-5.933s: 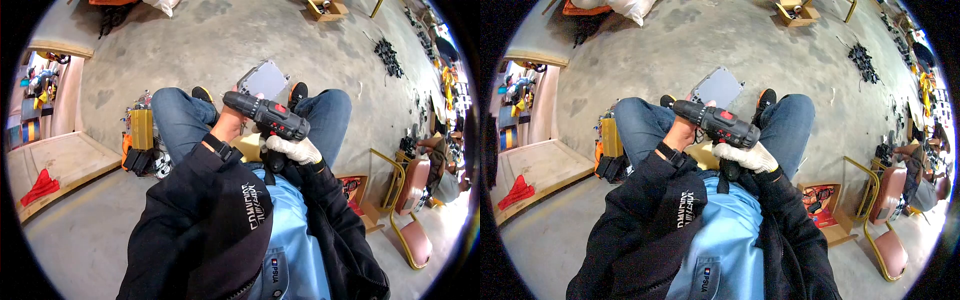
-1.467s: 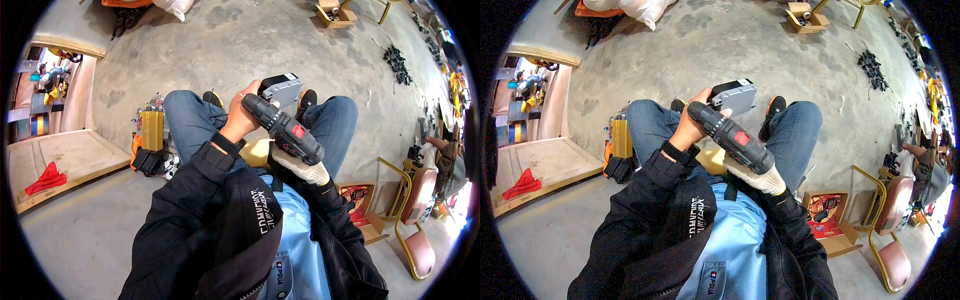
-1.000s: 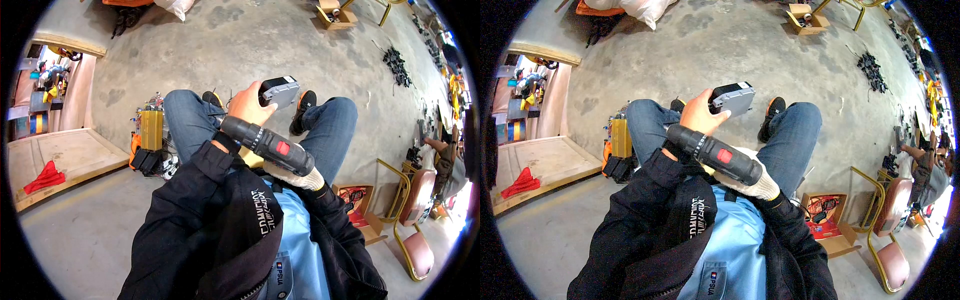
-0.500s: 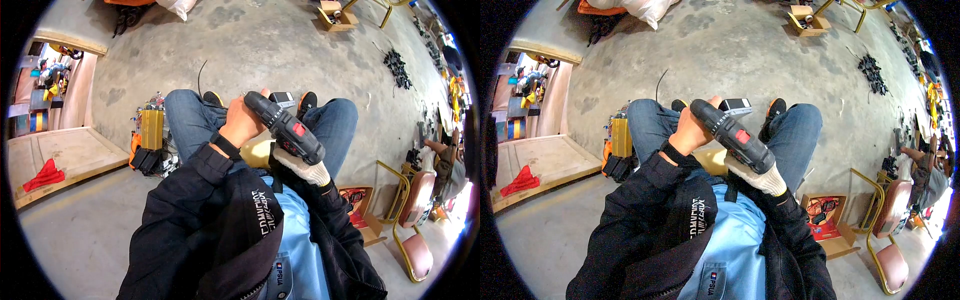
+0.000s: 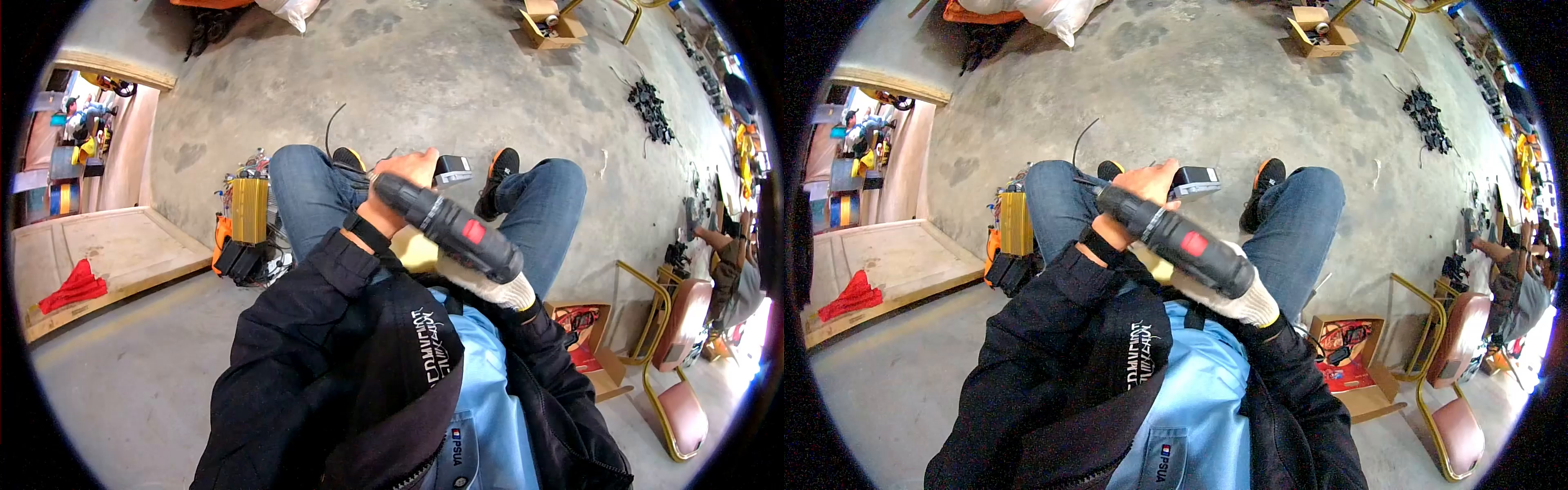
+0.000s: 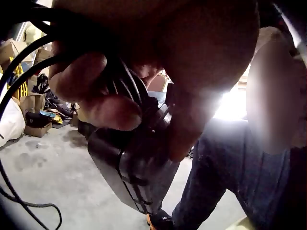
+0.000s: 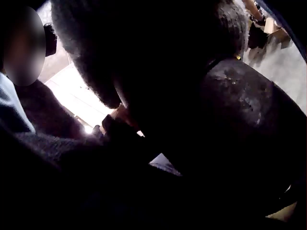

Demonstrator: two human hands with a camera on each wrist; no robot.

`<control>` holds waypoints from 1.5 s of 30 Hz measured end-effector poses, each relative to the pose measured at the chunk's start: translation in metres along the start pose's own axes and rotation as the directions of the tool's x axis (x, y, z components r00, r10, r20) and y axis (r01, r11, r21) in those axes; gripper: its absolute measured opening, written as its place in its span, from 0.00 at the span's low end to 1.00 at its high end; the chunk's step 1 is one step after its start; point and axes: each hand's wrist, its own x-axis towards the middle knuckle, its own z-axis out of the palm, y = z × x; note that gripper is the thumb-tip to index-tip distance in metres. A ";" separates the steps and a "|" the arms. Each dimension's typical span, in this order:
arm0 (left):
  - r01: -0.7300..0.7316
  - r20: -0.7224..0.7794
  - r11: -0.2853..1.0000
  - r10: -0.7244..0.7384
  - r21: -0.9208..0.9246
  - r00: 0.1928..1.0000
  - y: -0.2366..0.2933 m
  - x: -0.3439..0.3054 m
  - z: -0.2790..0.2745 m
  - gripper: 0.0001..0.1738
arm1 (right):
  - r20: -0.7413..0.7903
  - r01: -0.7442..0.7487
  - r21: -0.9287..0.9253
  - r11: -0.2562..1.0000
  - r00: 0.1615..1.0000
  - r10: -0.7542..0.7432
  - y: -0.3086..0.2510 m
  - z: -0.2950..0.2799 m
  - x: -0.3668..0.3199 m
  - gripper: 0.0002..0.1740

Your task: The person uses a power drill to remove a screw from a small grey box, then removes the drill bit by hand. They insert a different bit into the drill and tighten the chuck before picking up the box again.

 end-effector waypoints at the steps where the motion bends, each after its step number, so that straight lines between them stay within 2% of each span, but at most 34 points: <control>1: -0.051 -0.060 0.998 0.048 -0.037 0.997 -0.006 -0.001 0.005 0.19 | -0.049 -0.019 -0.035 0.999 0.999 0.017 0.009 -0.002 0.003 0.19; 2: -0.077 -0.146 0.993 0.064 -0.090 0.987 -0.009 -0.007 0.011 0.19 | -0.118 -0.050 -0.093 0.994 0.992 0.039 0.011 -0.005 0.001 0.19; 3: -0.017 -0.189 0.999 0.011 -0.033 0.982 0.002 -0.010 0.004 0.13 | -0.188 -0.085 -0.149 0.985 0.981 0.056 0.001 -0.005 0.005 0.18; 5: -0.011 -0.035 0.995 0.014 0.103 0.999 -0.006 -0.009 0.008 0.15 | -0.234 -0.004 -0.191 0.981 0.971 -0.042 0.008 -0.011 0.007 0.19; 7: -0.060 -0.079 0.993 0.068 0.097 0.995 0.002 -0.005 0.003 0.17 | -0.212 -0.109 -0.134 0.985 0.974 0.079 -0.001 -0.012 0.005 0.21; 8: -0.105 -0.121 0.990 0.116 0.096 0.986 0.004 -0.005 0.001 0.18 | -0.210 -0.109 -0.134 0.985 0.974 0.079 0.000 -0.011 0.004 0.21; 11: -0.121 -0.117 0.988 0.131 0.092 0.984 0.000 -0.005 0.002 0.20 | -0.210 -0.043 -0.159 0.986 0.978 0.008 0.010 -0.010 0.005 0.23; 13: -0.133 -0.111 0.987 0.142 0.088 0.984 -0.002 -0.004 0.005 0.21 | -0.119 -0.003 -0.182 0.983 0.993 -0.019 0.016 -0.011 0.006 0.25; 15: -0.066 -0.006 0.993 0.067 0.102 0.998 0.001 0.000 0.002 0.22 | -0.114 -0.054 -0.190 0.980 0.993 0.032 0.010 -0.011 0.005 0.25; 16: -0.006 0.130 0.991 -0.011 0.132 0.991 0.005 0.005 -0.001 0.22 | -0.025 -0.048 -0.108 0.993 0.999 0.046 0.005 -0.012 0.004 0.25; 17: 0.040 0.179 0.990 -0.064 0.134 0.982 0.009 0.008 -0.006 0.22 | 0.064 -0.050 -0.025 0.998 0.997 0.052 -0.003 -0.012 0.002 0.25; 18: 0.021 0.158 0.993 -0.040 0.119 0.987 0.013 0.007 -0.010 0.22 | 0.019 0.013 0.005 1.000 1.000 -0.013 -0.020 -0.002 0.002 0.24; 19: 0.001 0.136 0.995 -0.016 0.104 0.991 0.016 0.005 -0.013 0.23 | 0.030 -0.027 -0.027 0.999 0.999 0.028 -0.022 0.001 0.003 0.23; 21: -0.024 0.093 0.997 0.017 0.070 0.995 0.019 0.004 -0.016 0.23 | 0.040 -0.132 0.147 0.980 0.991 0.128 -0.019 0.002 -0.003 0.21; 22: 0.012 0.117 0.997 -0.022 0.079 0.993 0.017 0.007 -0.013 0.22 | 0.043 -0.133 0.149 0.980 0.991 0.128 -0.016 -0.001 -0.003 0.21; 23: 0.045 0.138 0.995 -0.057 0.089 0.989 0.016 0.009 -0.010 0.21 | 0.018 -0.081 0.066 0.994 0.997 0.080 -0.011 -0.004 -0.004 0.20; 24: 0.018 0.077 0.999 -0.021 0.042 0.997 0.011 0.006 -0.006 0.21 | -0.007 -0.030 -0.020 0.999 1.000 0.030 -0.006 -0.007 -0.004 0.19; 25: -0.078 -0.054 0.996 0.080 0.038 0.995 0.003 0.002 0.001 0.20 | -0.053 -0.012 -0.222 0.975 0.999 0.000 -0.002 -0.009 0.000 0.19; 27: -0.124 -0.145 0.992 0.127 0.032 0.981 -0.002 -0.005 0.005 0.17 | -0.163 -0.067 -0.160 0.985 0.986 0.041 -0.007 -0.010 0.001 0.22; 29: -0.069 -0.151 0.995 0.079 0.071 0.985 0.001 -0.006 0.001 0.16 | -0.156 -0.048 -0.172 0.984 0.988 0.020 0.002 -0.018 0.002 0.25; 32: -0.072 -0.154 0.993 0.086 0.094 0.984 0.001 -0.003 -0.002 0.18 | -0.174 -0.065 -0.110 0.992 0.984 0.046 0.004 -0.017 0.003 0.27; 36: -0.102 -0.118 0.993 0.108 0.061 0.987 0.001 -0.003 -0.005 0.19 | -0.153 -0.067 -0.148 0.987 0.987 0.044 0.015 -0.019 0.002 0.25; 38: -0.052 -0.056 0.994 0.058 0.101 0.997 0.001 0.002 -0.001 0.22 | -0.064 0.012 -0.196 0.981 0.998 -0.025 0.024 -0.020 0.000 0.25; 39: 0.021 0.086 0.994 -0.030 0.108 0.996 0.005 0.005 -0.007 0.23 | 0.009 0.042 -0.182 0.982 0.999 -0.041 0.026 -0.020 0.001 0.25; 41: 0.053 0.173 0.988 -0.078 0.147 0.982 0.007 0.010 -0.010 0.22 | 0.084 -0.014 -0.044 0.999 0.996 0.018 0.022 -0.018 -0.001 0.23; 43: 0.042 0.150 0.991 -0.061 0.128 0.987 0.004 0.006 -0.008 0.21 | 0.033 0.002 -0.076 0.997 0.999 0.000 0.012 -0.012 -0.003 0.23; 45: -0.031 0.005 0.999 0.031 0.040 1.000 -0.001 0.002 -0.004 0.22 | -0.019 0.017 -0.111 0.994 1.000 -0.019 0.009 -0.009 -0.003 0.23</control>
